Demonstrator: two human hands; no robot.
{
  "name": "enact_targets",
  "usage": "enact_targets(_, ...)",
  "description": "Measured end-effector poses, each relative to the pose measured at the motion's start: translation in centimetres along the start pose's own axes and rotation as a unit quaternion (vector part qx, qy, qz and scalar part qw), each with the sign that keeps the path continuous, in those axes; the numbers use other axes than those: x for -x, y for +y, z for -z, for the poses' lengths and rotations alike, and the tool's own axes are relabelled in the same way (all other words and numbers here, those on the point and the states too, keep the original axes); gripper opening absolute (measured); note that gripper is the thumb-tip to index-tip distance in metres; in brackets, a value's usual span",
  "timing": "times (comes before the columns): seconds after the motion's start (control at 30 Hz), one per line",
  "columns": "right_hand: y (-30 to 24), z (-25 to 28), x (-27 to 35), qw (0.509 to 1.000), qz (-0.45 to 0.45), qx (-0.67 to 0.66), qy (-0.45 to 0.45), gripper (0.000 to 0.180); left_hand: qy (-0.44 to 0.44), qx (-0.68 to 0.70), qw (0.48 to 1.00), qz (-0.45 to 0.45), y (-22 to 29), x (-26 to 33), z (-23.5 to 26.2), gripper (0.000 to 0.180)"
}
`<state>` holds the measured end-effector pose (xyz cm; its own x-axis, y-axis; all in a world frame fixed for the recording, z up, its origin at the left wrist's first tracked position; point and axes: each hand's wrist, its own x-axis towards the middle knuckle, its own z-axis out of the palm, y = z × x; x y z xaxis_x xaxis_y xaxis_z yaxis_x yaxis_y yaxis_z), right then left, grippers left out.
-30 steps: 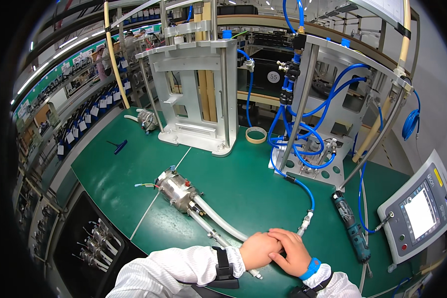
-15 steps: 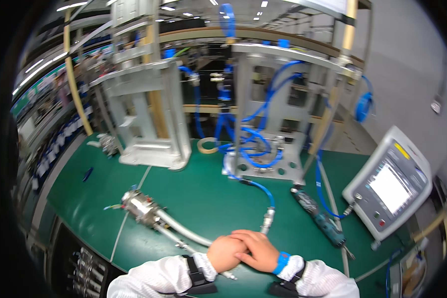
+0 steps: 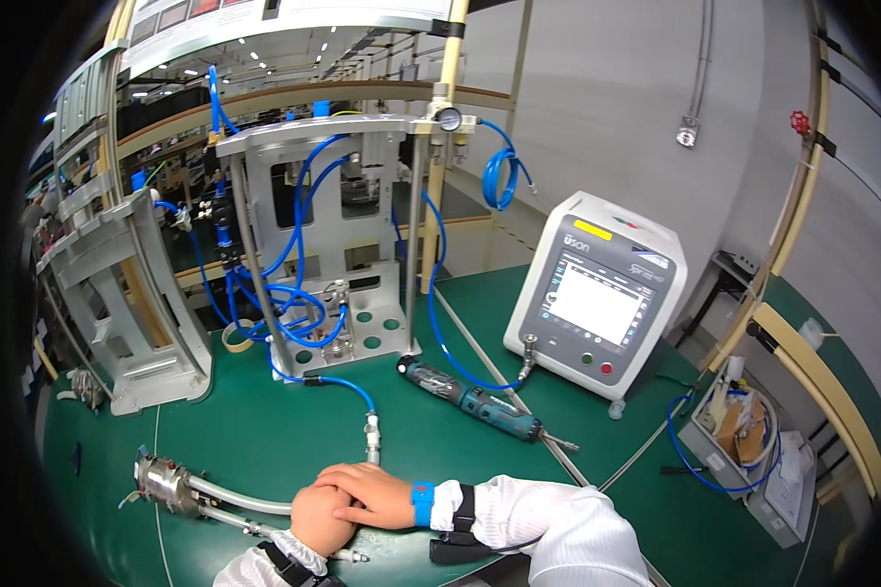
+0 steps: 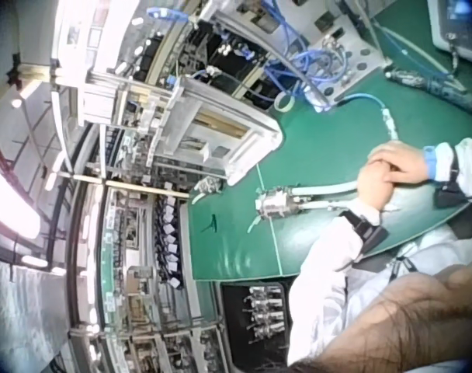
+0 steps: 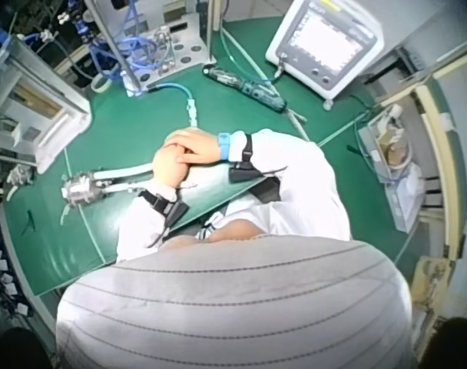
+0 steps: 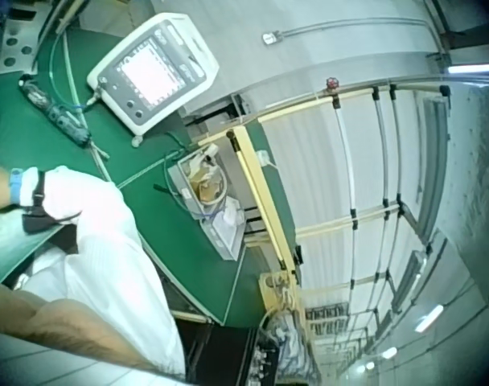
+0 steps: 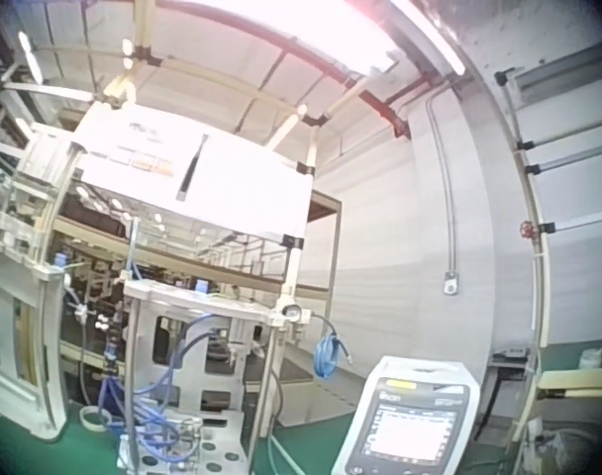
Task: Assembling and securing fittings on metal industrial components using an electric screwdriver.
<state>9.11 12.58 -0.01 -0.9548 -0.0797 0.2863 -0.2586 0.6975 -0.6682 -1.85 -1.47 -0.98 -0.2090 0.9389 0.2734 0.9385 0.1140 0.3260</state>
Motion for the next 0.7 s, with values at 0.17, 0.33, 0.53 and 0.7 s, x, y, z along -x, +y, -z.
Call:
enact_targets(0.17,0.16,-0.16,-0.02,1.000,0.011,-0.001,-0.001,0.054,0.041,-0.026,0.998,-0.044,-0.72,0.10,-0.86,0.016)
enact_targets(0.33,0.35,-0.23,0.10,1.000,0.006,-0.004,0.000,0.054,0.048,-0.024,0.998,-0.038,-0.58,-0.01,-0.79,0.016)
enact_targets(0.53,0.49,-0.33,0.08,1.000,0.009,0.001,0.000,0.055,0.032,-0.007,0.999,-0.023,-0.19,-0.05,-0.47,0.021)
enact_targets(0.7,0.39,-0.32,0.04,1.000,0.011,0.000,0.003,0.055,0.042,-0.020,0.998,-0.033,-0.57,0.05,-0.83,0.018)
